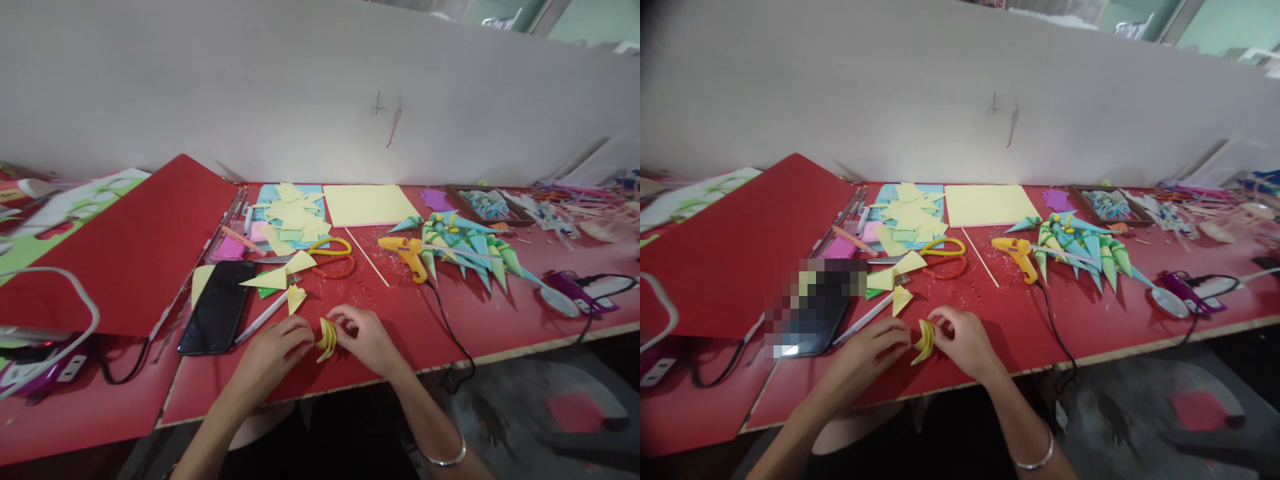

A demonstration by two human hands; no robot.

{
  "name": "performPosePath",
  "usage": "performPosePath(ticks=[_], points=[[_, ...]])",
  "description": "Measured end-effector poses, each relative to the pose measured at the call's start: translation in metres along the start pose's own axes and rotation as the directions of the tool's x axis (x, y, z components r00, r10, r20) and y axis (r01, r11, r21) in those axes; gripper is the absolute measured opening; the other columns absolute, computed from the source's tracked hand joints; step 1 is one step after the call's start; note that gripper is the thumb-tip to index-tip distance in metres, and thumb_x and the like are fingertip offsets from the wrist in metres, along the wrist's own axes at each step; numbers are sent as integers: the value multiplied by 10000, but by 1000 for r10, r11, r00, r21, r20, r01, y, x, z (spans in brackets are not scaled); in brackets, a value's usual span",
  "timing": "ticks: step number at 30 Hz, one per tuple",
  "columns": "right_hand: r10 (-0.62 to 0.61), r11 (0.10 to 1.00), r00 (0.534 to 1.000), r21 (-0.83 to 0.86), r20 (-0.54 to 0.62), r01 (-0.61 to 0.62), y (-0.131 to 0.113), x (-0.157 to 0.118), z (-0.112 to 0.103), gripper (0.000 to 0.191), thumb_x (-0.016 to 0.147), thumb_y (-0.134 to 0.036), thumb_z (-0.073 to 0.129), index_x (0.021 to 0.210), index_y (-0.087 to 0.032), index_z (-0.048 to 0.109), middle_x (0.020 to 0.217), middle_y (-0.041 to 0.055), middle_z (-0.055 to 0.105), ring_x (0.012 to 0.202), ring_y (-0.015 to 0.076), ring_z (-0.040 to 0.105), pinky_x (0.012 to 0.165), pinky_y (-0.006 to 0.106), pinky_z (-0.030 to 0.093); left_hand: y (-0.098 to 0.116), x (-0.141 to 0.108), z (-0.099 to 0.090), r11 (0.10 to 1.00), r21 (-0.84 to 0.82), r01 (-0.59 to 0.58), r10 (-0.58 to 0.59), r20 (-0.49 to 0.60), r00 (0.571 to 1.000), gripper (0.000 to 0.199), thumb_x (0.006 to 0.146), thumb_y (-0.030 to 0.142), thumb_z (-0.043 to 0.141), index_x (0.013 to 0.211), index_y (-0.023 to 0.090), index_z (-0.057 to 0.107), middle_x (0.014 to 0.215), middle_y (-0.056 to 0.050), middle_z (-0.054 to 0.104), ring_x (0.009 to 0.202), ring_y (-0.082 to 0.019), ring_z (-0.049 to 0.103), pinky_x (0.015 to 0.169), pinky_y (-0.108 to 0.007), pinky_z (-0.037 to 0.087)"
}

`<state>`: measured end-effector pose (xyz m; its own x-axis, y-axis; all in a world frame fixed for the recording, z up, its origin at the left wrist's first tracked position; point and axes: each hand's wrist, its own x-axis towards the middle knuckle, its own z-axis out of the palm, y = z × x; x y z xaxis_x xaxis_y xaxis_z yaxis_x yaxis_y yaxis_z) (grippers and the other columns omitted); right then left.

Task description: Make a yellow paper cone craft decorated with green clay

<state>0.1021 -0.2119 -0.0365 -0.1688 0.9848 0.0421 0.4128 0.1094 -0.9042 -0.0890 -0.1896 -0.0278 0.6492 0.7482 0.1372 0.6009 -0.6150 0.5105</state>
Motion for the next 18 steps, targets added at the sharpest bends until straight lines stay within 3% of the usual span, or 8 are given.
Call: performPosePath(ticks=[4, 12, 15, 18], points=[[38, 993, 999, -111, 11, -37, 0, -1, -2, 104, 757, -217, 526, 816, -205, 611, 673, -1, 633, 607, 121, 579, 561, 211, 430, 1, 0, 1, 1000, 8, 1, -1, -5, 1000, 159, 807, 162, 451, 791, 212, 601, 862, -8, 607, 752, -118, 568, 672, -212, 442], [-25, 965, 999, -260, -30, 17, 4, 2, -11, 115, 769, -186, 514, 741, -204, 624, 693, 8, 638, 634, 139, 569, 578, 231, 397, -2, 0, -2, 1000, 7, 28, -28, -22, 999, 155, 811, 185, 438, 765, 207, 585, 849, -7, 618, 769, -128, 575, 695, -225, 438], [-31, 963, 994, -271, -107, 1, 10, 4, -18, 163, 791, -194, 481, 816, -210, 641, 795, 31, 666, 720, 161, 599, 632, 251, 421, -6, -1, -6, 983, 44, 178, -171, -135, 976, 144, 815, 241, 435, 761, 211, 566, 840, 1, 621, 758, -130, 578, 673, -221, 431], [-32, 915, 975, -400, -220, -60, 16, 7, -27, 201, 817, -225, 448, 855, -208, 645, 835, 53, 669, 769, 182, 608, 659, 266, 421, -7, 2, -11, 918, 111, 380, -346, -241, 907, 136, 796, 321, 469, 798, 214, 555, 795, 10, 626, 634, -123, 573, 557, -207, 410]])
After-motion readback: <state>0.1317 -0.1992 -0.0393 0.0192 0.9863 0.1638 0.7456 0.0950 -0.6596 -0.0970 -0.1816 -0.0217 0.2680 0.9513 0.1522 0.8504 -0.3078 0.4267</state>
